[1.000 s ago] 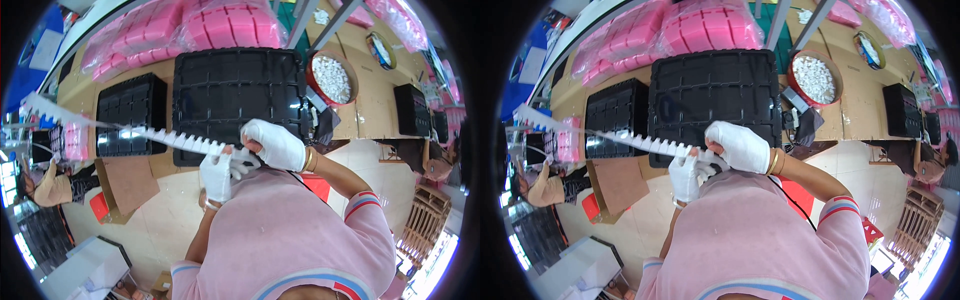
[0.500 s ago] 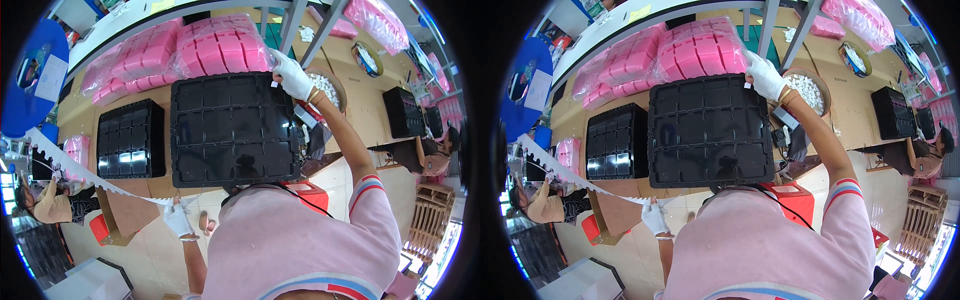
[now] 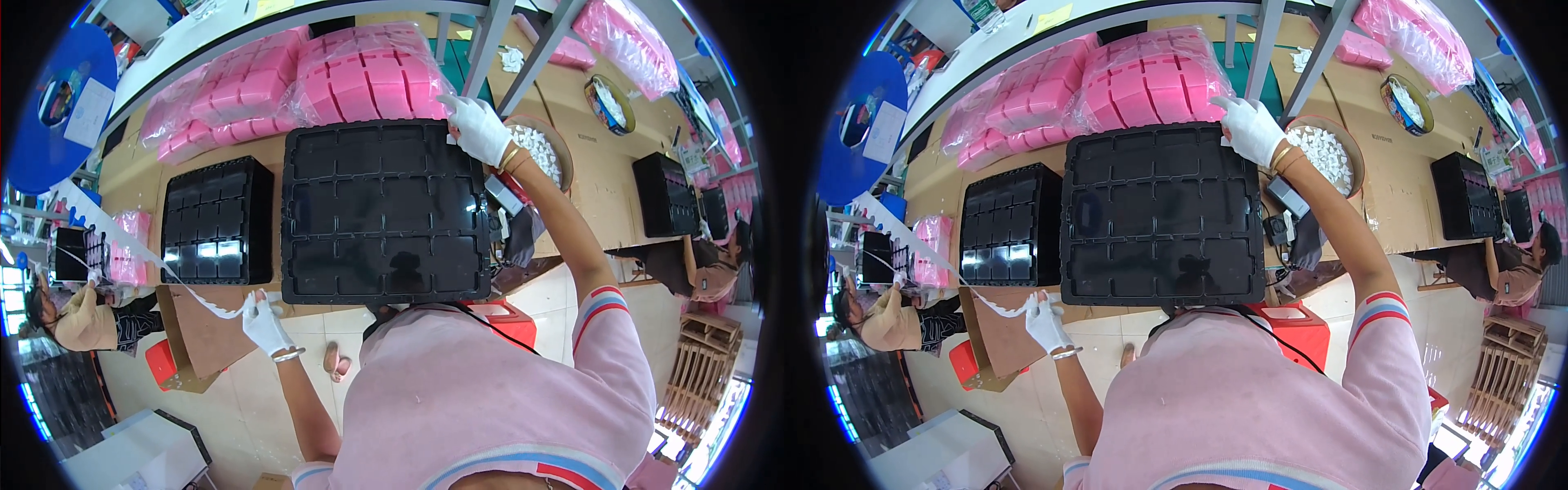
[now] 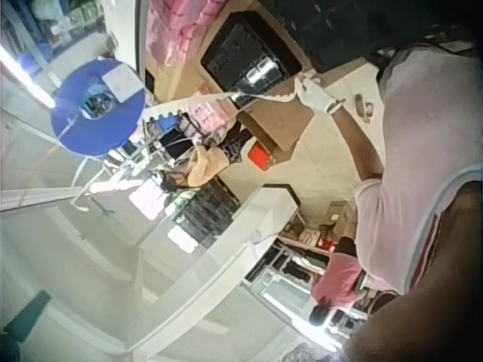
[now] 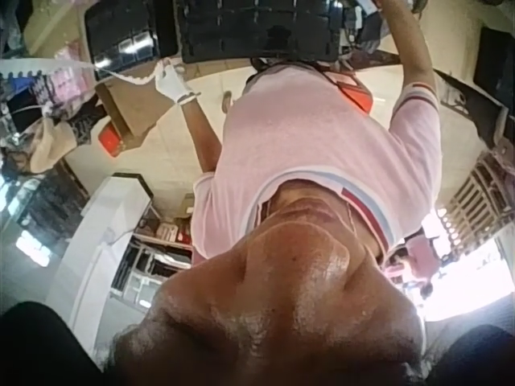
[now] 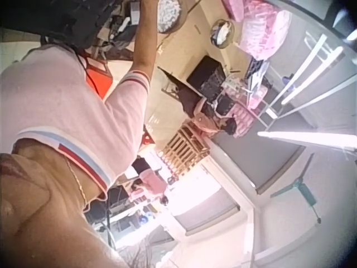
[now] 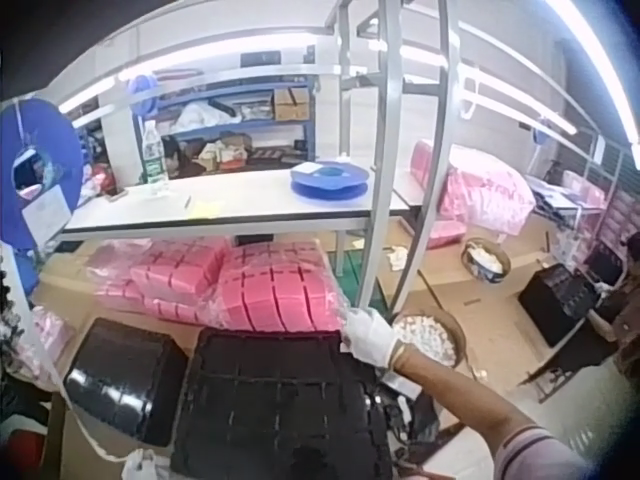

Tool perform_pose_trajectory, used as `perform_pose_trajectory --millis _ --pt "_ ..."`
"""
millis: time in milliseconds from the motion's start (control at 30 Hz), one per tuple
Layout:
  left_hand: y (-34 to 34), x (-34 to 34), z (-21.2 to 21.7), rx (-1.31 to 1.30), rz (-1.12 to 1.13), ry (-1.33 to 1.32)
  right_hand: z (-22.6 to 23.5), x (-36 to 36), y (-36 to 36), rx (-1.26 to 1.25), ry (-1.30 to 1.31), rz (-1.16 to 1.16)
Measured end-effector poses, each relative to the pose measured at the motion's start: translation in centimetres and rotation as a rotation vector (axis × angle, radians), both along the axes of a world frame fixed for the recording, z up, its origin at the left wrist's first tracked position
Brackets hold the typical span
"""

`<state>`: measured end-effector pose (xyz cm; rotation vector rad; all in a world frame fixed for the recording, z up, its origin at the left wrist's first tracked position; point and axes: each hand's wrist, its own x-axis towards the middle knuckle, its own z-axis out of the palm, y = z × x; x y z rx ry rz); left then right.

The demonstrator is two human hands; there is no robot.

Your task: The person applies adhesive pads from a strip onto black plastic trays by hand and fits foam inserts into the trays.

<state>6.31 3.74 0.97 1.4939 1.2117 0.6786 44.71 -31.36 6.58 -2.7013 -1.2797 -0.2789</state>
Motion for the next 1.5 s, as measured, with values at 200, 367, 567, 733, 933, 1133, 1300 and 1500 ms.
perform_pose_trajectory --millis 200,367,567,733,933,1133,1300,1500 --pt "0.4 3.4 -1.6 0.129 -0.074 -0.123 0.0 -0.5 0.7 -0.058 -0.084 -0.013" --pt "-0.2 4.8 -2.5 0.055 -0.081 -0.165 -0.7 -0.3 0.8 -0.023 -0.16 0.05" --pt "1.6 3.4 -2.5 0.06 -0.152 -0.223 -1.1 -0.1 0.6 0.037 -0.126 0.052" --pt "0.5 2.9 0.7 0.36 -0.022 0.08 0.4 -0.3 0.6 -0.022 -0.081 0.053" --pt "-0.6 3.1 4.1 0.655 0.071 0.087 0.2 -2.4 0.8 0.139 -0.013 0.183" --pt "-2.7 6.4 8.7 0.841 -0.217 -0.064 3.4 -3.7 -1.2 0.37 -0.033 0.084" --pt "-2.7 12.0 9.0 0.656 -0.481 -0.102 -5.0 2.1 -12.5 0.359 -0.013 -0.393" --pt "0.4 21.8 6.9 0.606 -0.699 -0.2 -7.2 3.5 -13.7 0.276 0.101 -0.619"
